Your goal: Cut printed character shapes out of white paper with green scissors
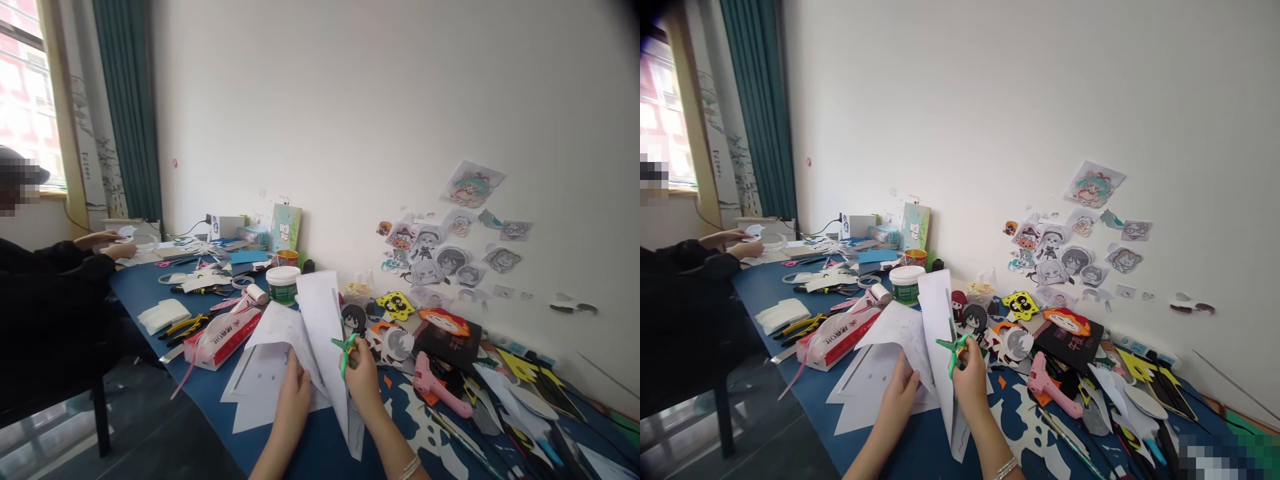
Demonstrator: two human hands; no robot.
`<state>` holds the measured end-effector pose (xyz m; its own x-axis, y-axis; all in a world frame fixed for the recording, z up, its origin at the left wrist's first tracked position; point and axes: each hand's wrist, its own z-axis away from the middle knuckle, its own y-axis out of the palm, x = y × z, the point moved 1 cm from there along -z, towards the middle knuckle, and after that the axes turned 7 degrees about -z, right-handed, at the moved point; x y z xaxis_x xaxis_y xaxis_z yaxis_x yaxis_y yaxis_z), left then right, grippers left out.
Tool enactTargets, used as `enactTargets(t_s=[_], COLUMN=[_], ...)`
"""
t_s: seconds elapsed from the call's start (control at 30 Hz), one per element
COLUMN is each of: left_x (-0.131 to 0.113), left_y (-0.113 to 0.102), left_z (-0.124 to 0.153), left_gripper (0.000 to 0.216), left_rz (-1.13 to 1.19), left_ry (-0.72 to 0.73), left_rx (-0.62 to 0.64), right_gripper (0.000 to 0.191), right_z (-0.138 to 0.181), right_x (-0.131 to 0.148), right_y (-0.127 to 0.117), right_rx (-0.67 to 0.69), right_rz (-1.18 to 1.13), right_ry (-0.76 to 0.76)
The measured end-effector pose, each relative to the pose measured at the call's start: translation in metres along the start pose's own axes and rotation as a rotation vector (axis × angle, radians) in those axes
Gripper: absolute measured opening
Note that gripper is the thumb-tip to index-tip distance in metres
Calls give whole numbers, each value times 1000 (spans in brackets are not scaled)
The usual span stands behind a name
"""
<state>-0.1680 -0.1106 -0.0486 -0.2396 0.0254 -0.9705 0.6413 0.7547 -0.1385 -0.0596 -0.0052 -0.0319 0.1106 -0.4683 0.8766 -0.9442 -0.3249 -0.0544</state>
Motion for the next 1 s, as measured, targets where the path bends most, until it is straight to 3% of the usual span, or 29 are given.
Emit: enactTargets(t_s=[0.13, 0.23, 0.4, 0.53, 0.67, 0.73, 0.87, 0.93, 1.0], left_x=[-3, -8, -18, -26, -23, -21, -21, -23, -25], left_y=[13, 22, 31, 26, 10, -6, -52, -70, -80], left_z=[10, 20, 33, 36, 25, 15, -4, -8, -7], left_gripper=[63, 57, 51, 45, 44, 42, 40, 46, 51], left_rz=[-96, -187, -330, -433, -544, -587, -858, -1105, -1269], left_ry=[9, 177, 430, 593, 573, 523, 243, 81, 43], left_rx=[97, 217, 285, 358, 463, 419, -19, -94, -109], right_gripper=[42, 40, 41, 42, 41, 41, 39, 38, 37], right_z=[5, 8, 12, 7, 1, 0, -2, -3, -4], right_x=[0, 12, 34, 34, 28, 27, 28, 29, 30], right_y=[5, 8, 14, 15, 11, 8, -1, -5, -8], right_rx=[20, 47, -21, -95, -86, -97, -135, -139, -130], right_rz=[32, 52, 225, 419, 528, 565, 646, 693, 734], right_ry=[-17, -15, 95, 94, -22, -66, -106, -86, -57])
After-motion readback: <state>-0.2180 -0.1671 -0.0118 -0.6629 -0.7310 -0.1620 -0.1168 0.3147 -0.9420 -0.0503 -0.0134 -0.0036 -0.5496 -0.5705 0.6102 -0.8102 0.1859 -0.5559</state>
